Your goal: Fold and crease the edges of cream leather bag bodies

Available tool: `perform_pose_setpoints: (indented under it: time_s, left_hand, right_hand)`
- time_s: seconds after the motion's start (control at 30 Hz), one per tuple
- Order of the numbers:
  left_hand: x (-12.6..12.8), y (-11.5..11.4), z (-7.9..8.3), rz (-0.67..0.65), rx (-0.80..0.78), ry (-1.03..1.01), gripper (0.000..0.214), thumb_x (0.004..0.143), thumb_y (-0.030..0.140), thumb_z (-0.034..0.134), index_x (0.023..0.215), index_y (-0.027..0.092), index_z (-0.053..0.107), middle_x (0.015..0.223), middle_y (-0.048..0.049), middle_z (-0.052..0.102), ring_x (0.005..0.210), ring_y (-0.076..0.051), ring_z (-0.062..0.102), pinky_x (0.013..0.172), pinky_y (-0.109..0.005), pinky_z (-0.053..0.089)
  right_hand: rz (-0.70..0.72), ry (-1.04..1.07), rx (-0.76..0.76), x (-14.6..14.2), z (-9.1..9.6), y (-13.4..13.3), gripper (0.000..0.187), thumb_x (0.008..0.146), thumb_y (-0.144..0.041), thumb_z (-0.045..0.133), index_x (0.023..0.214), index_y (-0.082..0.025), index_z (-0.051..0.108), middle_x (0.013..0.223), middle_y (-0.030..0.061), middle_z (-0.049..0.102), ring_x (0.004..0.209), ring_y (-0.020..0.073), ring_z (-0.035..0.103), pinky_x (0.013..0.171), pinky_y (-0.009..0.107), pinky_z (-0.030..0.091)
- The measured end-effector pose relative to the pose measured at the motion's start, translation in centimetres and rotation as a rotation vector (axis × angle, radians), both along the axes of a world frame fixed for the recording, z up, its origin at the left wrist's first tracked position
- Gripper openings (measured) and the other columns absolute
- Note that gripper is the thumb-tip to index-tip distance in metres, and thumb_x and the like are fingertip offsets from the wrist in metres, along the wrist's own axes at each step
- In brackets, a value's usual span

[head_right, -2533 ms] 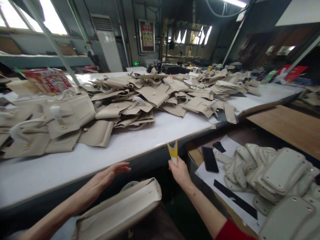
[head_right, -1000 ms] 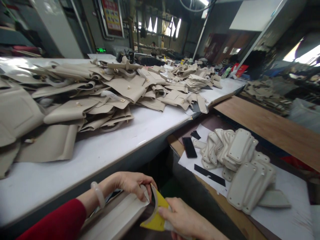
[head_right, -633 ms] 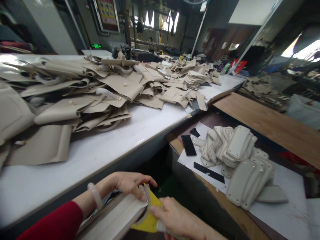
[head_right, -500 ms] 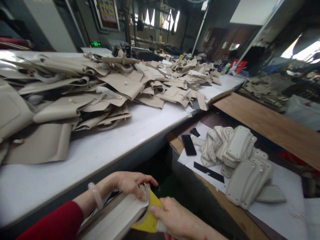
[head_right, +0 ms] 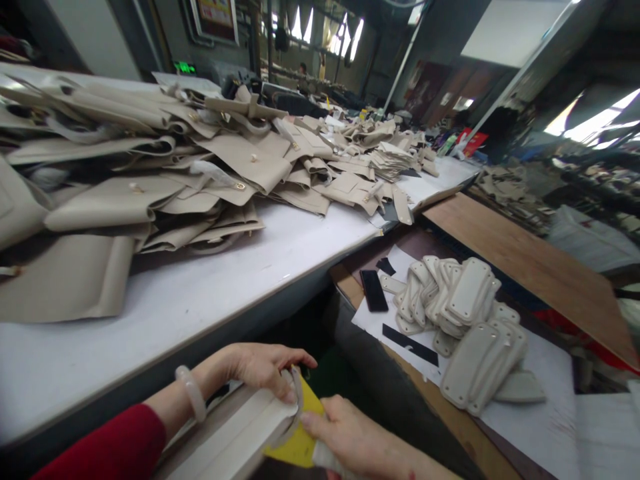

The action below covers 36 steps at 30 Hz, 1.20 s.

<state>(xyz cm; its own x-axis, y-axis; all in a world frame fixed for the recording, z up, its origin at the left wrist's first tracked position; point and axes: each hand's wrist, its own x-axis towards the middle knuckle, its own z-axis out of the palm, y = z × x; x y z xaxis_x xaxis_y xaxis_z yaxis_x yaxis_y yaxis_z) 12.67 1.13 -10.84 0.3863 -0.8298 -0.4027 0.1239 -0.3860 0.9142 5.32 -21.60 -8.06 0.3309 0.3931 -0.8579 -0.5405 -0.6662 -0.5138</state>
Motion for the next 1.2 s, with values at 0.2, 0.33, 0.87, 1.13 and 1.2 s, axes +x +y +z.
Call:
perform_pose_setpoints:
  time_s: [0.2, 0.33, 0.87, 1.13, 1.2]
  left_hand:
    - [0.0, 0.0, -0.8, 0.024, -0.007, 0.017, 0.097, 0.065, 0.039, 0.079, 0.149, 0.019, 0.036, 0.116, -0.0101, 0.066, 0.106, -0.029, 0.063, 0.088, -0.036, 0.051]
    - [-0.1, -0.1, -0.7, 0.042, -0.038, 0.082, 0.106, 0.065, 0.036, 0.079, 0.153, 0.018, 0.024, 0.113, -0.0103, 0.067, 0.101, -0.029, 0.065, 0.081, -0.034, 0.052]
    - [-0.8, -0.7, -0.3, 0.189, -0.058, 0.146, 0.118, 0.069, 0.037, 0.082, 0.155, 0.020, 0.004, 0.122, -0.0121, 0.065, 0.100, -0.024, 0.064, 0.088, -0.039, 0.049]
    - [-4.6, 3.4, 3.5, 0.552, 0.040, 0.002, 0.067, 0.093, 0.064, 0.044, 0.142, 0.019, 0.045, 0.144, -0.0112, 0.053, 0.132, -0.024, 0.047, 0.113, -0.037, 0.032]
    - [-6.0, 4.0, 3.6, 0.599, 0.080, -0.036, 0.061, 0.093, 0.064, 0.044, 0.133, 0.020, 0.057, 0.139, -0.0076, 0.059, 0.129, -0.025, 0.050, 0.112, -0.036, 0.033]
  right_hand:
    - [-0.065, -0.078, -0.016, -0.9, -0.8, 0.7, 0.053, 0.088, -0.067, 0.045, 0.093, -0.015, 0.056, 0.046, -0.0028, 0.053, 0.032, 0.0076, 0.045, 0.030, 0.013, 0.035]
    - [-0.149, -0.127, 0.073, -1.8, -2.3, 0.9, 0.065, 0.081, -0.076, 0.049, 0.088, -0.013, 0.060, 0.057, -0.0002, 0.057, 0.035, 0.0058, 0.047, 0.032, 0.013, 0.034]
    - [-0.271, -0.093, 0.070, -3.6, -3.2, 6.9, 0.078, 0.086, -0.081, 0.034, 0.065, -0.011, 0.061, 0.048, 0.0048, 0.055, 0.041, 0.0112, 0.053, 0.042, 0.020, 0.040]
    - [-0.436, -0.195, 0.135, -6.4, -3.6, 1.8, 0.079, 0.068, -0.089, 0.053, 0.081, -0.013, 0.071, 0.055, 0.0019, 0.058, 0.054, 0.0137, 0.057, 0.056, 0.024, 0.047]
    - [-0.589, -0.314, 0.129, -5.4, -3.6, 1.2, 0.083, 0.066, -0.091, 0.051, 0.087, -0.013, 0.069, 0.050, -0.0023, 0.050, 0.046, 0.0114, 0.048, 0.051, 0.025, 0.043]
